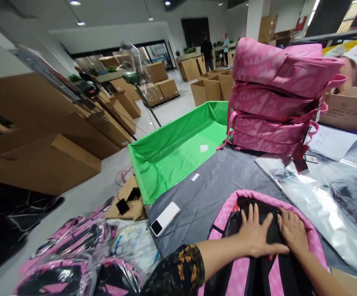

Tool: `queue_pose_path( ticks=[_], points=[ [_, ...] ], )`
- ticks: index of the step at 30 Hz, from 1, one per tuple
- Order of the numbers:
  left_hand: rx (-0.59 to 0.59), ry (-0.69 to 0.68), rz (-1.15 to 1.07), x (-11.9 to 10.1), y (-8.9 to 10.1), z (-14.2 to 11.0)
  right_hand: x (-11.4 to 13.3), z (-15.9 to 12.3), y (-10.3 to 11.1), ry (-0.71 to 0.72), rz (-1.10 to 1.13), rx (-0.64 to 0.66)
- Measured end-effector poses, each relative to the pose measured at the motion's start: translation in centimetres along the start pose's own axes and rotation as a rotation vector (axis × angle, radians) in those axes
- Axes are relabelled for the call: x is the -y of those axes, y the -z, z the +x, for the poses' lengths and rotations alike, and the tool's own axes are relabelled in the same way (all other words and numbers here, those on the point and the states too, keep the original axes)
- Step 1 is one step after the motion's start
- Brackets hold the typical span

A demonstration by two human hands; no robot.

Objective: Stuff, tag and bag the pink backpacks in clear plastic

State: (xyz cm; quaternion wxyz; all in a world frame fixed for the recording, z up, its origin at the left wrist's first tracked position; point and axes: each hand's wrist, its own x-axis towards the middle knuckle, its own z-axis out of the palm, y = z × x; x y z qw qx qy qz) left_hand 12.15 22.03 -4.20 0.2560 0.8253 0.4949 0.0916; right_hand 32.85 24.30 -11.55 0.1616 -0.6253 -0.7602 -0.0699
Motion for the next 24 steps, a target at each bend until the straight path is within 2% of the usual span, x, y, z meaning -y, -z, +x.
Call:
queue_pose_path(
  ticks=[2,4,7,10,11,14,16,20,24],
  points=[
    [0.057,-0.034,-0.028,-0.4,-1.3,-0.8,-0.4,0.0,-0.1,0.004,-0.018,-0.039],
    [0.025,-0.079,-0.016,-0.1,-2.4,-0.6,-0.9,0.6,0.5,0.041,-0.016,-0.04],
    [-0.061,-0.102,-0.003,0.7,-3.2,0.4,-0.7,3.2,3.0,0.195,0.001,0.094],
    [-0.101,-0.101,0.011,1.0,-3.8,1.1,2.7,8.2,5.3,0.357,0.035,0.283],
    [-0.116,-0.106,0.016,1.0,-4.0,1.2,4.3,10.1,5.5,0.397,0.053,0.394],
    [-0.167,-0.121,0.039,0.9,-4.5,1.1,8.9,15.2,4.4,0.454,0.055,0.581],
    [-0.2,-0.125,0.05,0.9,-4.5,0.9,10.6,17.8,2.5,0.447,0.026,0.686],
    [-0.219,-0.135,0.031,1.1,-3.7,0.3,10.4,20.9,-0.7,0.434,0.001,0.928],
    [-0.271,-0.147,-0.05,1.7,-4.4,0.2,9.8,21.9,-1.3,0.424,0.014,1.044]
  ],
)
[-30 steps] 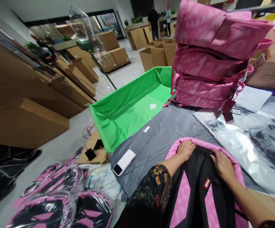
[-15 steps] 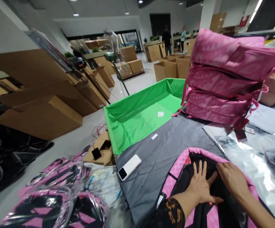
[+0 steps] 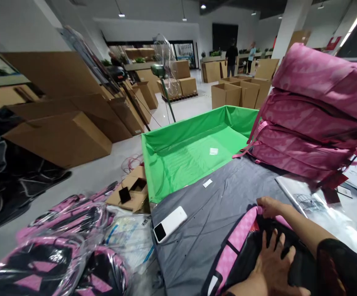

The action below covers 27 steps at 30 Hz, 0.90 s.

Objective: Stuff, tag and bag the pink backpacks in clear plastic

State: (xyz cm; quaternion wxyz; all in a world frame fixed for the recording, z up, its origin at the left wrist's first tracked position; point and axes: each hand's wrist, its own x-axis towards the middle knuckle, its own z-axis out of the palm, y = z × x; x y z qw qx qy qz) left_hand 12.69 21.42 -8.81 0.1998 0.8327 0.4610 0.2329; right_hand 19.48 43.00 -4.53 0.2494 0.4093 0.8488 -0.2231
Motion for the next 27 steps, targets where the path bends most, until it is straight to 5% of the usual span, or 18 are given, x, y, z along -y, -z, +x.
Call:
queue_pose_path(
  ticks=[6,12,16,19,23,27],
  points=[
    [-0.241,0.321,0.051,0.0,-2.9,-0.7,1.9,-2.7,-0.9,0.013,-0.004,-0.117],
    [-0.058,0.275,0.067,-0.9,-1.6,-0.1,2.2,-2.3,-2.8,0.01,0.058,-0.253],
    [0.021,0.309,0.181,-0.5,-2.3,1.6,3.1,-1.0,-3.4,-0.005,0.092,-0.377],
    [0.104,0.325,0.213,-0.1,-2.6,2.3,3.3,-3.5,-4.9,-0.008,0.114,-0.529],
    [0.068,0.354,0.12,0.1,-1.6,1.9,-1.0,-11.1,-7.8,-0.042,0.119,-0.616],
    [-0.01,0.293,0.069,0.1,-0.6,0.9,-7.7,-17.5,-9.7,-0.257,0.101,-0.535]
  ],
)
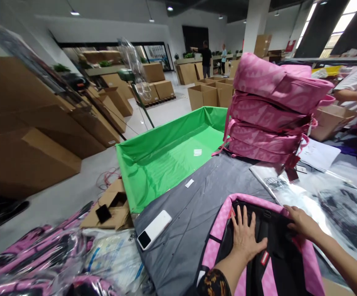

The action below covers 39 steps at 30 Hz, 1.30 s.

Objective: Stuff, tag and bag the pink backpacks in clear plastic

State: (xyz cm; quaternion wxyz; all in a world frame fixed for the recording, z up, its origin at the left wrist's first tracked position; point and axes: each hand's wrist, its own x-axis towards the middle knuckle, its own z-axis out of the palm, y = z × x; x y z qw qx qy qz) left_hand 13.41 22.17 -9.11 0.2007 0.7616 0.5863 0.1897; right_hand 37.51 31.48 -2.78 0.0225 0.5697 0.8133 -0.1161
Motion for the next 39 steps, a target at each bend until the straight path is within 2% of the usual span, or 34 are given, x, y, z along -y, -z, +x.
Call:
queue_pose_path(
  ticks=[2,4,8,13,15,19,23,28,31,33,34,36,38,39],
  points=[
    [0.042,-0.158,-0.021,0.1,0.5,-0.1,-2.2,-0.4,0.2,-0.076,-0.026,0.064],
    [0.12,-0.277,-0.032,0.1,1.1,0.0,-2.9,0.3,-0.1,-0.117,-0.04,0.114],
    [0.233,-0.262,-0.02,0.2,1.7,0.3,-2.8,2.7,-1.6,-0.143,-0.034,0.216],
    [0.253,-0.236,-0.014,0.2,1.5,0.4,-3.0,4.1,-2.6,-0.159,-0.031,0.349],
    [0.265,-0.23,0.023,-0.1,1.5,0.6,-2.5,3.9,-2.2,-0.165,-0.06,0.33],
    [0.294,-0.237,0.115,-0.4,1.9,1.4,-0.2,2.9,-1.0,-0.089,-0.075,0.192],
    [0.302,-0.261,0.105,0.2,1.8,1.7,1.1,3.0,-1.3,-0.034,-0.028,0.079],
    [0.154,-0.385,0.13,1.3,0.8,1.6,0.3,5.4,-1.7,-0.121,0.019,0.038],
    [0.173,-0.394,0.164,1.2,0.8,2.3,1.1,5.5,-1.3,-0.178,0.023,-0.032],
    [0.186,-0.38,0.175,0.8,0.9,2.7,3.2,3.2,-1.9,-0.188,0.022,-0.109],
    [0.183,-0.374,0.181,0.7,0.8,2.9,4.7,1.0,-2.6,-0.181,0.026,-0.139],
    [0.169,-0.374,0.2,0.6,0.4,3.3,8.2,-5.2,-4.6,-0.126,0.052,-0.169],
    [0.128,-0.381,0.181,0.7,-0.1,3.6,11.9,-12.7,-6.7,0.027,0.105,-0.169],
    [0.102,-0.382,0.16,0.8,-0.3,3.8,13.6,-16.2,-7.6,0.227,0.167,-0.232]
  ],
)
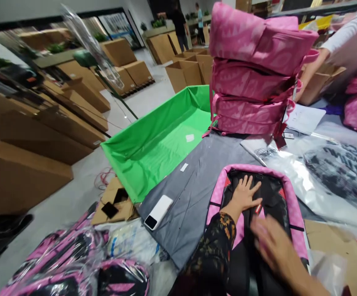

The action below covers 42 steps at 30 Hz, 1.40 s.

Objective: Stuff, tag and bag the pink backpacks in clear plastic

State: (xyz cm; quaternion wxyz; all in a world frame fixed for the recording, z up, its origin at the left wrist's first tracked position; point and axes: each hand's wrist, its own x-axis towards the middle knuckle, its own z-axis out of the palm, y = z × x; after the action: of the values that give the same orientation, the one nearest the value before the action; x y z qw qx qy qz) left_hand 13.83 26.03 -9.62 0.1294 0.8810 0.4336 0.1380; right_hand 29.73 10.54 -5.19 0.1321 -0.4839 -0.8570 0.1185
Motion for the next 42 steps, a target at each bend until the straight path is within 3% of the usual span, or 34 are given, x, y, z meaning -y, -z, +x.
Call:
queue_pose_path(
  ticks=[2,4,6,8,12,15,22,24,26,29,31,33,38,42],
  points=[
    [-0.048,0.003,-0.03,0.1,-0.1,0.2,3.4,-4.4,-0.9,0.374,0.112,0.073],
    [-0.055,-0.012,-0.034,-0.1,0.5,-0.2,4.7,-5.3,-1.9,0.267,0.077,0.103],
    [-0.029,-0.076,-0.032,-0.8,1.5,-1.7,4.0,-3.8,-2.7,0.001,0.03,0.095],
    [0.045,-0.215,-0.063,-2.2,2.5,-4.4,2.7,-1.6,-3.4,-0.124,0.039,0.085],
    [0.275,-0.665,-0.162,-5.8,3.9,-11.2,1.2,-0.2,-5.1,-0.182,0.116,0.102],
    [0.379,-0.812,-0.087,-7.2,3.3,-13.9,1.2,-0.9,-5.7,-0.196,0.149,0.102],
    [0.455,-0.799,-0.04,-5.7,-1.8,-13.9,1.8,-2.3,-4.6,-0.193,0.162,0.039],
    [0.463,-0.762,-0.021,-5.6,-2.3,-14.1,3.3,-2.7,-3.8,-0.011,0.209,0.107],
    [0.452,-0.696,0.021,-5.6,-1.8,-14.5,5.2,-2.9,-3.0,0.261,0.261,0.22],
    [0.317,-0.476,0.14,-5.6,-0.5,-15.8,7.3,-2.8,-2.4,0.487,0.24,0.301],
    [0.151,-0.25,0.205,-5.2,-0.3,-16.8,7.7,-2.6,-2.7,0.487,0.184,0.275],
    [0.045,-0.11,0.222,-4.7,-0.6,-17.3,7.3,-2.5,-3.5,0.471,0.141,0.244],
    [0.092,-0.084,0.193,-4.3,-1.5,-17.4,6.8,-3.5,-6.7,0.393,0.102,0.171],
    [0.116,-0.095,0.162,-4.8,-1.2,-19.9,8.5,-4.8,-9.2,0.324,0.073,0.061]
  ],
)
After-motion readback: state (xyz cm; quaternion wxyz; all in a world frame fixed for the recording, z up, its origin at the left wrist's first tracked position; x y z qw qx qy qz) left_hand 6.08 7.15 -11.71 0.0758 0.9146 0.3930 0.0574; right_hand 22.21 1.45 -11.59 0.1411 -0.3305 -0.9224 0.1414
